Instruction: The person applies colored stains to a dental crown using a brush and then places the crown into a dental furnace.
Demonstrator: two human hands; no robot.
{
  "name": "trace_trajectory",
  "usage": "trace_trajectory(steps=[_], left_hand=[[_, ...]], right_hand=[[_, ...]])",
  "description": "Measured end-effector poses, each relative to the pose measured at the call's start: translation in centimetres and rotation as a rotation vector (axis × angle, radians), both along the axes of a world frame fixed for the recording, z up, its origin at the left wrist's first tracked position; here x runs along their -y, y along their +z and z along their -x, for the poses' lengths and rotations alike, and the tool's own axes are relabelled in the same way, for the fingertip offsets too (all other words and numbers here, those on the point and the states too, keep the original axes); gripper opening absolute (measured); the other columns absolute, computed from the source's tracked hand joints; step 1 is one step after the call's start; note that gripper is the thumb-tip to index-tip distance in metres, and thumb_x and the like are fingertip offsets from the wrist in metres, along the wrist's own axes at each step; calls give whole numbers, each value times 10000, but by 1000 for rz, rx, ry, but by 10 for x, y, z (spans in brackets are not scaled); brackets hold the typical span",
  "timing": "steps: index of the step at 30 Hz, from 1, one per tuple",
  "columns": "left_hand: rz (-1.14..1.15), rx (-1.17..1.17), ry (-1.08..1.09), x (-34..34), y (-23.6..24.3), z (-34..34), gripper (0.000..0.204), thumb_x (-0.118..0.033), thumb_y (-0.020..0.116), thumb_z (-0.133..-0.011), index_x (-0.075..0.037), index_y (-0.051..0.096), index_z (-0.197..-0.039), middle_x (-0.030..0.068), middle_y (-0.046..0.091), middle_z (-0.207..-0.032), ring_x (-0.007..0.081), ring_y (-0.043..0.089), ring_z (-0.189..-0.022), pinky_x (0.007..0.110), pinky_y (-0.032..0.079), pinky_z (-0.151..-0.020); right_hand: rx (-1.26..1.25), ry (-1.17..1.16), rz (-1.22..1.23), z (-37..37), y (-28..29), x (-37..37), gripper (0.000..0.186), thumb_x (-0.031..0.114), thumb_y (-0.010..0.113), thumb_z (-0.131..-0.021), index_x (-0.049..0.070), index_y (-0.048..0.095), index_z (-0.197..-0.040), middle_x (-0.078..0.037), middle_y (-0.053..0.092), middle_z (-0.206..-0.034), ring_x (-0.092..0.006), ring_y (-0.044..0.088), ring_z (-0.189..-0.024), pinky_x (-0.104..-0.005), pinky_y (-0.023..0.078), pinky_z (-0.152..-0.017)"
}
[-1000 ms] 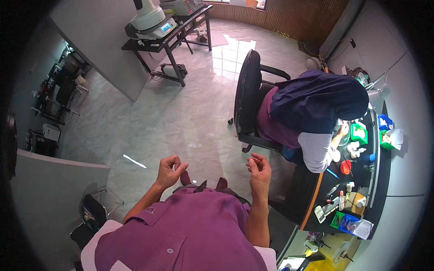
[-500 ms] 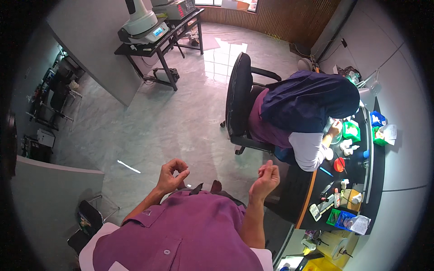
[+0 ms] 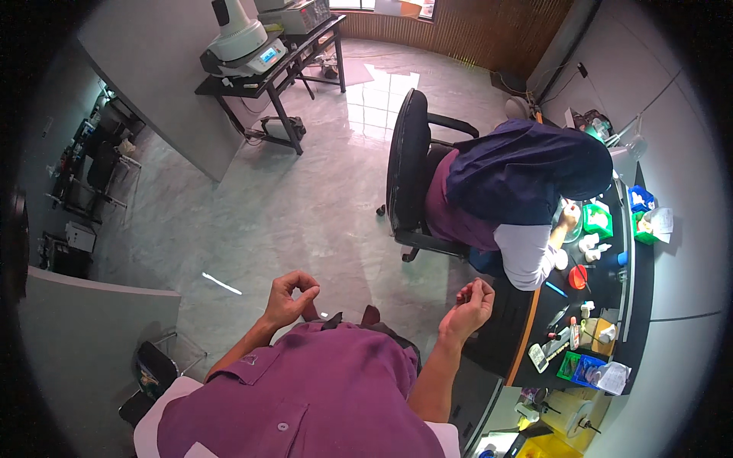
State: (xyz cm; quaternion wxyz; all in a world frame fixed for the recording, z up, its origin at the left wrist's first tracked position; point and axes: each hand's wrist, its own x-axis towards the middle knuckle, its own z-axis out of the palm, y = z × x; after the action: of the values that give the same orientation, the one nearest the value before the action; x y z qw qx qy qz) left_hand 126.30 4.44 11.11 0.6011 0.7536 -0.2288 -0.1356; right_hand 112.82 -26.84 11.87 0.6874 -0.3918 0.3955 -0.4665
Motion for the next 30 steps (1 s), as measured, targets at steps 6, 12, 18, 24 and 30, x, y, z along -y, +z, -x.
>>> trace_trajectory(steps=[6,12,18,24,30], left_hand=[[-12,-6,-14,0,-5,-1,54,-53,725,-834,-14,689,-832,30,669,-758,98,544,-697,277,445,-673],[-16,-1,-15,4,-5,-2,61,-58,728,-840,-10,691,-836,36,677,-766,103,555,-695,276,456,-675],[-5,-3,-20,10,-4,-1,59,-57,728,-841,-11,690,-839,39,681,-767,103,568,-695,276,462,-679],[-7,-1,-13,8,-1,0,55,-50,719,-849,-4,690,-839,37,683,-766,100,567,-693,276,464,-680],[36,-190,-39,9,-2,-2,261,-163,561,-994,-13,613,-786,-14,575,-698,71,507,-667,251,427,-629]], right_hand=[[-1,-27,-12,6,-2,2,77,125,556,-1001,85,589,-944,13,551,-791,-74,487,-692,-235,391,-627],[41,-3,-19,8,2,6,139,154,492,-1024,74,592,-969,8,556,-790,-82,497,-687,-240,396,-627],[19,1,-29,9,4,13,175,182,479,-1030,54,591,-989,-3,554,-776,-94,504,-674,-249,407,-609],[264,-200,-65,30,5,44,363,236,475,-1049,91,480,-716,10,397,-632,-97,393,-585,-272,331,-549],[-157,-58,321,15,39,30,259,157,499,-1022,44,578,-803,22,459,-672,-58,391,-609,-229,294,-562]])
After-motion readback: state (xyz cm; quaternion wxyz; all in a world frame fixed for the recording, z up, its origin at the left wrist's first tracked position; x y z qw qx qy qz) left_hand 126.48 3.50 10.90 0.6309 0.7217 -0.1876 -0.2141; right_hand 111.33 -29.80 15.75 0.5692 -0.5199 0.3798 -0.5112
